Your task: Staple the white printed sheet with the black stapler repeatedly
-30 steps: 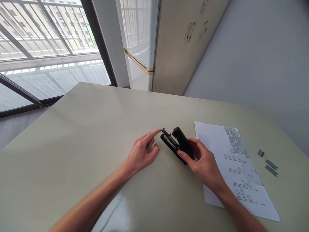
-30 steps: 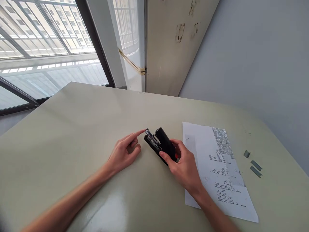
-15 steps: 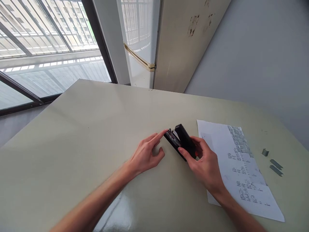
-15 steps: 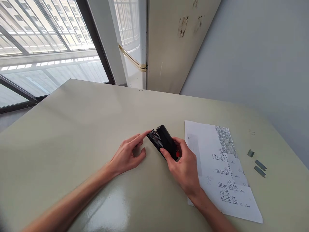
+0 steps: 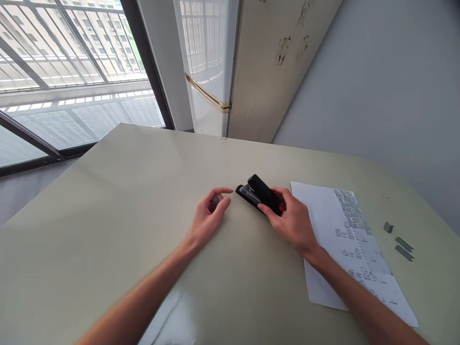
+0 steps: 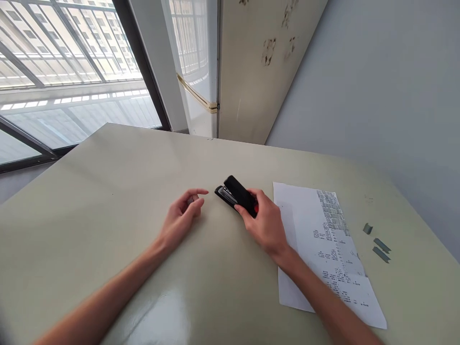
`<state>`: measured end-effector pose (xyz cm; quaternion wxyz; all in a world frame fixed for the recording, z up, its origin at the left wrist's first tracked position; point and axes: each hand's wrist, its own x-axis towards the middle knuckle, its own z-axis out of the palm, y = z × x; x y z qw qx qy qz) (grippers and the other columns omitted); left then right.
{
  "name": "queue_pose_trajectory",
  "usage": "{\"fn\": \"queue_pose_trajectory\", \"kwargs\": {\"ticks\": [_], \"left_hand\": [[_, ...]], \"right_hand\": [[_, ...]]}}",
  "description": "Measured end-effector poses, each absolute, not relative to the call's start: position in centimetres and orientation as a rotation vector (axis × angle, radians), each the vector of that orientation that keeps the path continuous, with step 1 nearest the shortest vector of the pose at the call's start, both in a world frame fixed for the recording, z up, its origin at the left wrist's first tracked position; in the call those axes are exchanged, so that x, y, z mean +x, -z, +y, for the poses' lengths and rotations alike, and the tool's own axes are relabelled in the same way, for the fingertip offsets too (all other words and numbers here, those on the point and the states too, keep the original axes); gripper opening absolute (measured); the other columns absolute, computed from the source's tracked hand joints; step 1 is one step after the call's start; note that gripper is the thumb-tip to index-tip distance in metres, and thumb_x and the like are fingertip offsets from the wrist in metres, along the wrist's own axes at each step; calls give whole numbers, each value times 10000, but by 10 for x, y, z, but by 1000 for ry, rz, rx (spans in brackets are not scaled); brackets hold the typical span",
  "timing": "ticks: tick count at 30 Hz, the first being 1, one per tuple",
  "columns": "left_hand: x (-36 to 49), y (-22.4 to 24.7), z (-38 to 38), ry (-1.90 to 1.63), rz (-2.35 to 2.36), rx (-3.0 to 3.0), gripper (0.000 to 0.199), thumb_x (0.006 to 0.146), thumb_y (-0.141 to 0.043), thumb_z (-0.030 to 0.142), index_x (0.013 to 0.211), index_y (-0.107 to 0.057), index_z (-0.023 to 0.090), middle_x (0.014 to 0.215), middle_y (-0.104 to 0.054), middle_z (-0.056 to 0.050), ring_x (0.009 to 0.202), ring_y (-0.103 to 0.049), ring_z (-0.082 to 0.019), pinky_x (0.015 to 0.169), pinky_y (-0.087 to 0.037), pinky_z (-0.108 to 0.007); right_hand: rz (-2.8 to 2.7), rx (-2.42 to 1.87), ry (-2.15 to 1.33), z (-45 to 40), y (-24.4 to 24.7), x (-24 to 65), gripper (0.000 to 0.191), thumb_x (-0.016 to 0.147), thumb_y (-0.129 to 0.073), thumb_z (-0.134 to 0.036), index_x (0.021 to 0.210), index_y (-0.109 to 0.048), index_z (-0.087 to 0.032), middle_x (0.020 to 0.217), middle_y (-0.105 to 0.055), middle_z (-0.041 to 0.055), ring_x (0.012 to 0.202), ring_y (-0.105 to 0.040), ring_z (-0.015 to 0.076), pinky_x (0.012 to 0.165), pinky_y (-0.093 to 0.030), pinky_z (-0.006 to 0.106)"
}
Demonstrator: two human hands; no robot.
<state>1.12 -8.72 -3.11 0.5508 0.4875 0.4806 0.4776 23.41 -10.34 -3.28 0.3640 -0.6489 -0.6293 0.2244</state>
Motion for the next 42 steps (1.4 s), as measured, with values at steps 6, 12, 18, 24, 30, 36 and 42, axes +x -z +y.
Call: {"fn": "queue_pose_trajectory", "kwargs": {"ticks": [6,12,18,24,30,36,42], "left_hand": [[7,33,-80,-1087,684,407,236,928,-729,356,942,-719,121,709,-467,32,539,-381,-66,554,-404,-207],[3,32,-78,-1057,602,132,371,1049,-539,374,1151,-717,65,1125,-739,-184,977,-733,-220,856,-580,-291],[7,34,-81,-1040,511,152,538,1104,-400,478,1225,-666,26,1342,-686,-266,1284,-670,-311,1095,-512,-395],[9,32,-88,-873,446,288,624,1094,-391,583,1315,-660,66,1350,-699,-238,1312,-651,-334,1094,-498,-436],[11,34,-93,-765,484,403,675,1078,-409,631,1336,-680,69,1385,-688,-233,1336,-638,-347,1202,-408,-482],[12,31,-86,-806,568,372,578,1077,-473,535,1164,-762,42,1351,-707,-244,1322,-651,-368,1226,-414,-482],[17,21,-81,-828,685,321,502,1084,-484,449,1074,-795,54,1267,-750,-222,1251,-698,-341,1168,-512,-454]], "right_hand": [[-1871,-1496,-421,-28,40,214,319,909,-688,-374,1190,-637,-232,1115,-760,90,979,-691,288,878,-538,431],[-2032,-1353,-395,-3,42,200,348,945,-642,-301,1284,-616,-228,1246,-724,107,1151,-666,305,991,-536,468],[-2221,-1038,-272,-55,16,194,430,1000,-661,-384,1409,-588,-277,1560,-510,129,1511,-414,327,1209,-417,550],[-2388,-971,-304,-86,18,192,290,984,-708,-360,1255,-702,-257,1630,-438,140,1573,-317,373,1124,-512,599],[-2245,-1077,-192,-121,11,232,256,1005,-687,-360,1244,-680,-269,1544,-550,121,1510,-435,342,1196,-449,577],[-1756,-1760,62,-173,32,355,270,979,-663,-540,1113,-716,-311,1466,-612,60,1309,-620,343,1011,-551,527],[-1434,-2142,218,-211,65,458,394,926,-644,-632,1091,-726,-284,1456,-603,129,1323,-575,413,973,-531,578]]}}
